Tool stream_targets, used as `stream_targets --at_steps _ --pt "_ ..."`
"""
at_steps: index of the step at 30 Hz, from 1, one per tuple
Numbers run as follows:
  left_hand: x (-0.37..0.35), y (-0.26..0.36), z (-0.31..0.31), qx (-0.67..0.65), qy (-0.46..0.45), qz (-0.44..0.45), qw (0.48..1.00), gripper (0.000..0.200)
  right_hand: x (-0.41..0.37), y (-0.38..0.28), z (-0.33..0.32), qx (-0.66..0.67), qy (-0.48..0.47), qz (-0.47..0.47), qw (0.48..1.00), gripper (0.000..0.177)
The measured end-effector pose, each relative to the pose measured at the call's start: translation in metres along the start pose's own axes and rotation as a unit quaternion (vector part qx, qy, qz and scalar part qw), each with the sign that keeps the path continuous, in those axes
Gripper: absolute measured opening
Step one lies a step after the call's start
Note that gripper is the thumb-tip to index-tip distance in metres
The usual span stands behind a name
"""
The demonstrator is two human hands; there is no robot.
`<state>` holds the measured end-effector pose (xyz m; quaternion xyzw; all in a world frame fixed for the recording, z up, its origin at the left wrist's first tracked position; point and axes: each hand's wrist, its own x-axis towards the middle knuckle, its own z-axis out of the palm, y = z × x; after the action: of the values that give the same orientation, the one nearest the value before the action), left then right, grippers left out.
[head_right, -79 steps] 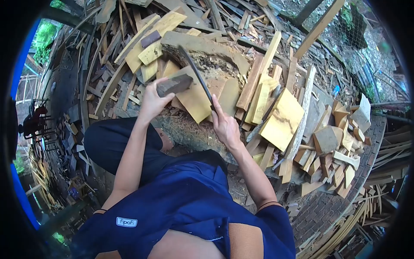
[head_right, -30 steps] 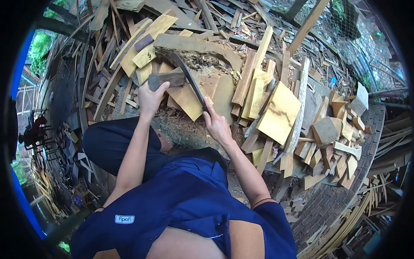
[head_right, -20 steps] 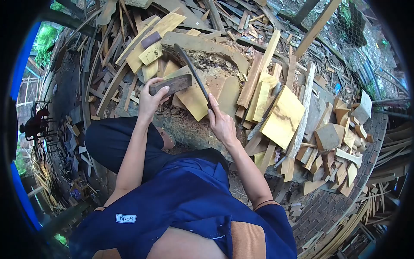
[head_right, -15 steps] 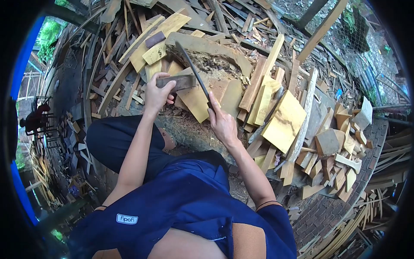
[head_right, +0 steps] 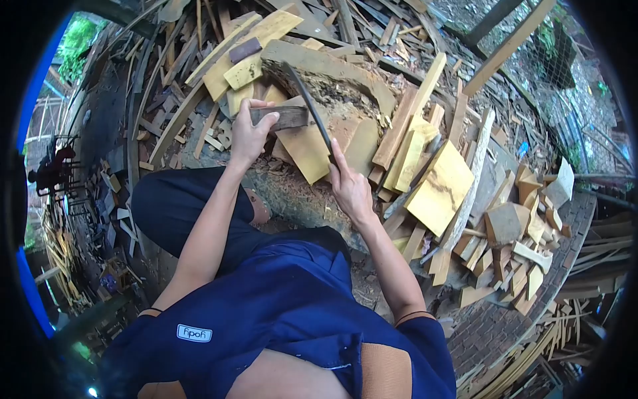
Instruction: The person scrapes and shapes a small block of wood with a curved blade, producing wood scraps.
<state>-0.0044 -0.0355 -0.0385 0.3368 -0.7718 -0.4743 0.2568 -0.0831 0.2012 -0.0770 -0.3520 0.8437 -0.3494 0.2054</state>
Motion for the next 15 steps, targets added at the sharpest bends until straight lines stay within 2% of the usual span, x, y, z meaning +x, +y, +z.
stream_targets --at_steps 1,3,5,7,9,10,11,12,13,15 --pt "0.002 0.007 0.0 -0.003 -0.007 -0.001 1.0 0.036 0.005 -0.01 -0.007 -0.002 0.002 0.007 1.0 0.061" --pt "0.0 0.016 -0.005 0.038 -0.041 -0.061 0.997 0.037 0.007 -0.037 -0.021 0.055 0.072 -0.061 0.994 0.063" --pt "0.0 0.015 -0.005 0.029 -0.022 -0.037 0.999 0.037 0.012 -0.066 -0.038 0.098 0.102 -0.072 0.987 0.063" --pt "0.002 0.029 -0.009 -0.021 -0.048 -0.126 0.991 0.036 0.019 -0.065 -0.031 0.116 0.169 -0.133 0.97 0.063" --pt "0.005 0.016 -0.006 -0.05 -0.035 -0.094 0.994 0.036 0.014 -0.042 -0.015 0.046 0.115 -0.081 0.989 0.061" --pt "0.008 0.008 -0.003 0.007 -0.05 -0.048 0.998 0.035 0.01 -0.027 -0.01 -0.042 0.006 0.002 0.999 0.059" --pt "0.009 0.005 -0.003 0.067 -0.066 -0.005 0.996 0.034 0.005 -0.004 0.003 -0.051 0.007 -0.009 0.999 0.059" --pt "0.008 0.01 0.001 0.139 -0.049 0.09 0.985 0.035 0.005 -0.003 0.002 -0.037 0.008 -0.01 0.999 0.06" --pt "0.005 0.027 0.004 0.146 -0.08 -0.002 0.986 0.036 0.003 -0.003 0.0 -0.022 0.006 -0.008 1.0 0.06" --pt "0.002 0.037 0.004 0.121 -0.088 -0.006 0.989 0.036 -0.002 -0.005 -0.005 -0.017 0.007 -0.005 1.0 0.061"
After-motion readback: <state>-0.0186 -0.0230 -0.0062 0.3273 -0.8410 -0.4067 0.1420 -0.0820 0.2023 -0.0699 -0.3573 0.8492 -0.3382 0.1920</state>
